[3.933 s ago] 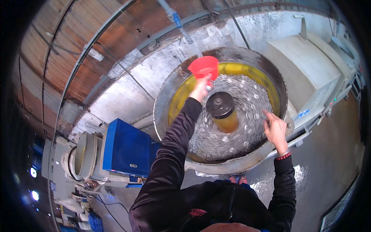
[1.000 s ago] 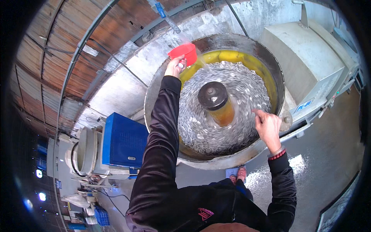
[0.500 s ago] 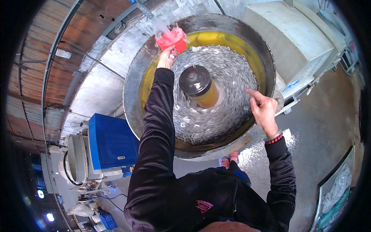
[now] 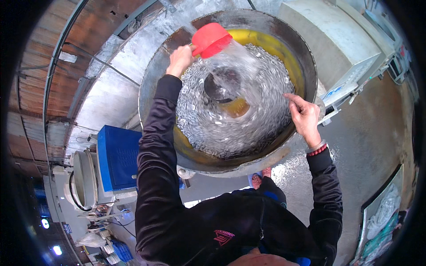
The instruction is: The person pours a yellow liquid from a red scoop into a large rotating industrial drum containing small metallic parts. The person repeatedly scoops and pours the liquid while the drum spins, then walks away from the machine.
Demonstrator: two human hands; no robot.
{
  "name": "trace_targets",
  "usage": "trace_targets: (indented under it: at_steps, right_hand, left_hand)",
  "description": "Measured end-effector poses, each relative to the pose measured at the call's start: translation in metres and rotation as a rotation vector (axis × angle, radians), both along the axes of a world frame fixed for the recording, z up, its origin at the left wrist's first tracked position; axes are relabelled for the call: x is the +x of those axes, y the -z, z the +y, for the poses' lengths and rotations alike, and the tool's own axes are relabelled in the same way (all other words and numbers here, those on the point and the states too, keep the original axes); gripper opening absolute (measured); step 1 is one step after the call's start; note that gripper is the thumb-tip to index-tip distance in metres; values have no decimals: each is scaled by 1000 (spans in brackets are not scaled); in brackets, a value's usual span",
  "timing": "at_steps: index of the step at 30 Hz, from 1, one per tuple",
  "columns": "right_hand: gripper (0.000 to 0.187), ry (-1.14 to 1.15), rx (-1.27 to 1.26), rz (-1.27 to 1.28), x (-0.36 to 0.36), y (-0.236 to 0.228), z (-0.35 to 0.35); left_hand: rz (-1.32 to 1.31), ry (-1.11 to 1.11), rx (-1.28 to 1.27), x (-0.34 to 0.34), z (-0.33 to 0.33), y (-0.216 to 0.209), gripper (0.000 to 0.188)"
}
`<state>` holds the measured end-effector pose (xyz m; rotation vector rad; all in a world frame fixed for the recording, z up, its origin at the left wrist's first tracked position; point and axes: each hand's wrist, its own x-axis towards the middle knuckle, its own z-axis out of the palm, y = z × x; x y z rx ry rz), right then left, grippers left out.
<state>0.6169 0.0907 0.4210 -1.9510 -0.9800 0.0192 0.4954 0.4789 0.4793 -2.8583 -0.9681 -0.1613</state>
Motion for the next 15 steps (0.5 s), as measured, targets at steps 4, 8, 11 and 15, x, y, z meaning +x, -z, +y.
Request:
trace_targets:
  at_steps: [4,8,11,15]
  right_hand:
    - [19,11,4,-44,-4,1,-1]
    - [19,2,43,-82,-6,0,-2]
    - [20,-19,38,-94,-2,0,-3]
    - [22,-45,44,-140,6,5,-5]
  left_hand:
    - [-51,43,167,-23,18,-7,39]
    - [-593,-358,-1038,-21,65,26,23]
    - [-1109,-474,-2087,6,98,52,13]
    - [-1314,-485,-2346,40,112,93,12]
